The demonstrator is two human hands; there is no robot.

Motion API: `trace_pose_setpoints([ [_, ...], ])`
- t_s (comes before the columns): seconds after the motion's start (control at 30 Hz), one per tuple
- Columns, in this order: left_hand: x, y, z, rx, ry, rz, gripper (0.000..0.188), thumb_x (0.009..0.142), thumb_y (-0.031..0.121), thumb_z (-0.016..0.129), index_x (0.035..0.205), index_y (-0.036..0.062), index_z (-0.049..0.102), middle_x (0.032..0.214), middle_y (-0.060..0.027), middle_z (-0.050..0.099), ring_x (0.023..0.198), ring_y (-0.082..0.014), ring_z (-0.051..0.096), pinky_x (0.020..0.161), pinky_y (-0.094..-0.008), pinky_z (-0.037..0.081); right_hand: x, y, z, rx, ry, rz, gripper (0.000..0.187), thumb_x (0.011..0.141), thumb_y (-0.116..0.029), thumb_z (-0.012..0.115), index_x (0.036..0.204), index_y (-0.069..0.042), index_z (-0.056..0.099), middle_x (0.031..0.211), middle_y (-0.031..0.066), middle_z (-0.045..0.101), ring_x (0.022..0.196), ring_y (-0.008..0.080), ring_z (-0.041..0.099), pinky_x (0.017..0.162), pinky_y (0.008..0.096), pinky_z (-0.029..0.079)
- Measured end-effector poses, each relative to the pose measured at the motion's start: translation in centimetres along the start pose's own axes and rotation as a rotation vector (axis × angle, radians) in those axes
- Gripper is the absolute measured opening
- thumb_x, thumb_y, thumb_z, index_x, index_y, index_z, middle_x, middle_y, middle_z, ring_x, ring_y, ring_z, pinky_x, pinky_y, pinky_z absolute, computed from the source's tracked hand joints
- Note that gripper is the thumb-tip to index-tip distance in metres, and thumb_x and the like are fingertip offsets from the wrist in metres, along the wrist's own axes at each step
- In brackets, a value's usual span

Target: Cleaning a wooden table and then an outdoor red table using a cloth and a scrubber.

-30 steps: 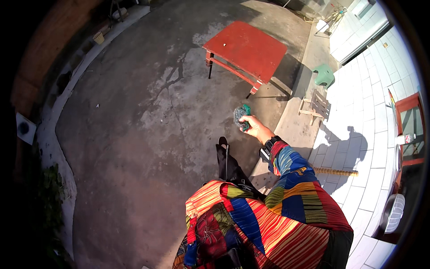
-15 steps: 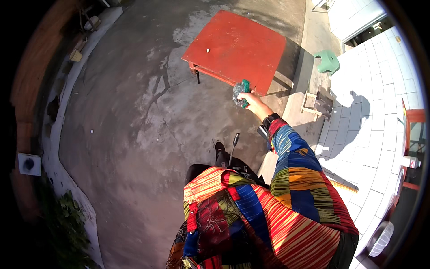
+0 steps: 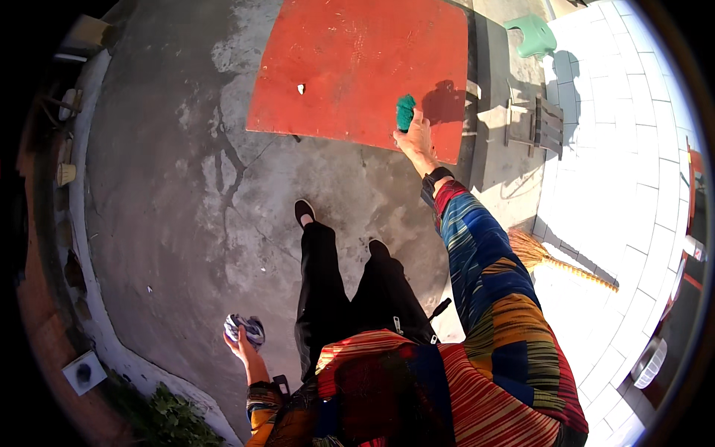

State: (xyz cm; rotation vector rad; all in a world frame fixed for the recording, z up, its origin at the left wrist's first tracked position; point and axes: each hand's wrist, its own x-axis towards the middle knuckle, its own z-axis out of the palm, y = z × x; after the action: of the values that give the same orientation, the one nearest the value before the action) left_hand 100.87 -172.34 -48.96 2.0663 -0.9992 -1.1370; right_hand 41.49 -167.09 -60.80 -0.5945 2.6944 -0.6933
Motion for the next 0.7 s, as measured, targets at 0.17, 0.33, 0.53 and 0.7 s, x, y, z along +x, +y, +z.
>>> trace_pose_setpoints([
  [0.17,5.3,7.2,11.5,0.075,-0.301,0.05,0.064,0.082,0.005,0.064,0.137,0.0076,0.032,0.128,-0.0097,0.045,0.112,-0.0195,0.047,0.096,-0.031,0.038,-1.3,-5.3,8.8,0.006,0.181,-0.247,0.047,0.078,-0.03,0.067,0.115,-0.006,0.05,0.123,0.0124,0.045,0.106,0.0352,0.047,0.085,0.0444,0.043],
  [0.33,10.2,11.1,21.3,0.2,-0.499,0.163,0.067,0.08,0.013,0.067,0.136,0.0039,0.032,0.129,-0.0108,0.043,0.113,-0.0197,0.045,0.096,-0.0305,0.036,-1.6,-11.6,12.0,-0.058,0.178,-0.425,0.031,0.085,-0.021,0.058,0.111,-0.006,0.053,0.126,0.0071,0.046,0.116,0.0276,0.044,0.092,0.0403,0.038],
  [0.53,12.2,15.5,28.1,0.184,-0.57,0.286,0.07,0.078,0.014,0.069,0.136,0.0024,0.033,0.128,-0.0119,0.044,0.113,-0.0197,0.045,0.096,-0.031,0.035,0.1,2.7,4.7,-0.159,0.345,-0.047,0.036,0.09,-0.02,0.049,0.12,0.0,0.048,0.13,0.0156,0.044,0.12,0.0333,0.04,0.099,0.042,0.034],
  [0.7,13.5,18.0,34.6,0.099,-0.586,0.347,0.071,0.078,0.017,0.069,0.136,0.0027,0.031,0.125,-0.0114,0.045,0.107,-0.0185,0.047,0.091,-0.0295,0.038,9.1,2.9,4.8,-0.134,0.543,0.354,0.043,0.091,-0.027,0.047,0.119,0.006,0.046,0.131,0.0225,0.041,0.121,0.0374,0.039,0.099,0.0419,0.035],
])
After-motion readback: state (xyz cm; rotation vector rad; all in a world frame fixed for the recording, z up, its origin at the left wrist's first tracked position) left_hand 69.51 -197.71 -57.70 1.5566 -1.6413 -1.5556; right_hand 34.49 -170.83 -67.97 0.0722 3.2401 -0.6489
